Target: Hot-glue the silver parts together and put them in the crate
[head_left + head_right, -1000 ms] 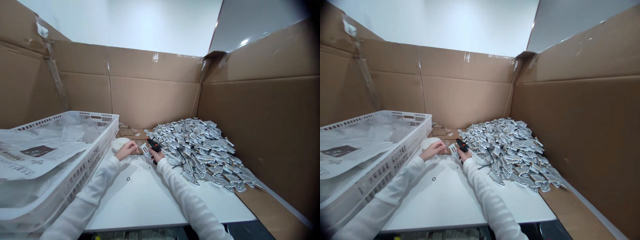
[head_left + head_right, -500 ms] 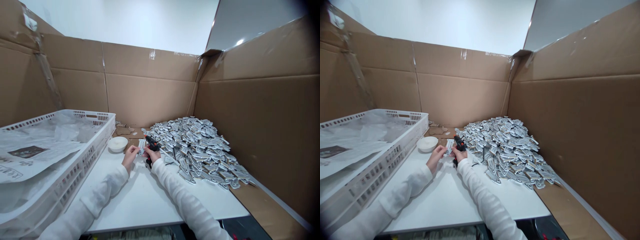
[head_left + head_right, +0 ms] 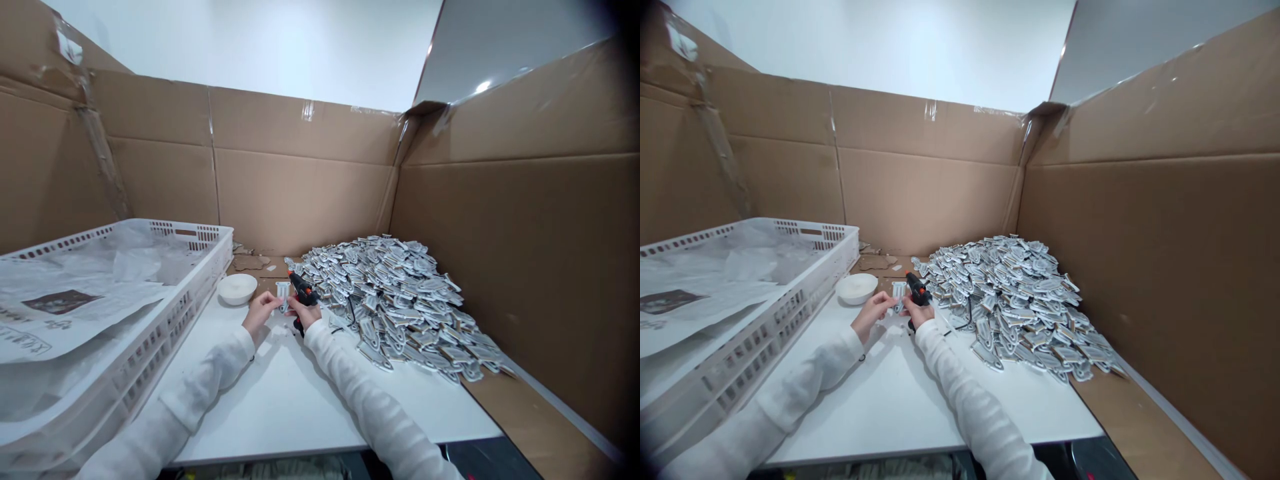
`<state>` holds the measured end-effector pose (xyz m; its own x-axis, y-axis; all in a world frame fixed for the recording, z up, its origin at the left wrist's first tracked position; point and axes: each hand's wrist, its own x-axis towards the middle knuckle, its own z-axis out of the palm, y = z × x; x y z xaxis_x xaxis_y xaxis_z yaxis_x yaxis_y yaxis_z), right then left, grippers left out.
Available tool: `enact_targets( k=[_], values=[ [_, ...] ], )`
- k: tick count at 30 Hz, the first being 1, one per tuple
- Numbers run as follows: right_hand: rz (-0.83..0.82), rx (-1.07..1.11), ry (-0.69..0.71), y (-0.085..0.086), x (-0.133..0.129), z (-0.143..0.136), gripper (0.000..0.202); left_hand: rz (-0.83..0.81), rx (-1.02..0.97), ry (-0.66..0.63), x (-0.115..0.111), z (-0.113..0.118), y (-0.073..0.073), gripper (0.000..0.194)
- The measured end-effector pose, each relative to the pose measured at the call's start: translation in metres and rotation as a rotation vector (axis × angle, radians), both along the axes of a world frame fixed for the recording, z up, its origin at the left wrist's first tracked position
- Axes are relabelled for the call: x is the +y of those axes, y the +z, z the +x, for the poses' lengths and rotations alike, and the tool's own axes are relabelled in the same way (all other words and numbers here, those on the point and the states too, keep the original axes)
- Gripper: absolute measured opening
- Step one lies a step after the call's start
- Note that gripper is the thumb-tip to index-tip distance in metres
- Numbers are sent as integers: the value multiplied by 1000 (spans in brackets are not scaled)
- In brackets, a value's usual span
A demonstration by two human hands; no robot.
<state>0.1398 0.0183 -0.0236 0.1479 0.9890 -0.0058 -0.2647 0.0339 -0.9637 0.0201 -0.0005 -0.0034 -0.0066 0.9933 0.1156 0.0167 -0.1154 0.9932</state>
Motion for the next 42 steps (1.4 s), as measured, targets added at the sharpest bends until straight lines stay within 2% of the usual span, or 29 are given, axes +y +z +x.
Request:
enact_targets(
  k=[5,10,17,21,28,34,42],
  values=[
    [17,2,17,4,-4,-1,24,13,-6,68,1,-1,1,38],
    [64,76,59,5,-4,-1,29,53,-46,-58,0,-2,5,37],
    [107,-180,54,-2,-2,3,34,53,-212,-93,2,-3,5,39],
    [134,-259,101,2,-7,2,35,34,-258,-116,2,-4,5,40],
    [103,-309,138,3,-9,1,35,59,-145,-136,0,-3,5,41],
    [74,-273,93,1,-5,2,33,80,-90,-198,6,-6,-2,41],
    [122,-399,127,19,-22,0,35,59,-102,-162,6,-6,-1,41]
  ],
)
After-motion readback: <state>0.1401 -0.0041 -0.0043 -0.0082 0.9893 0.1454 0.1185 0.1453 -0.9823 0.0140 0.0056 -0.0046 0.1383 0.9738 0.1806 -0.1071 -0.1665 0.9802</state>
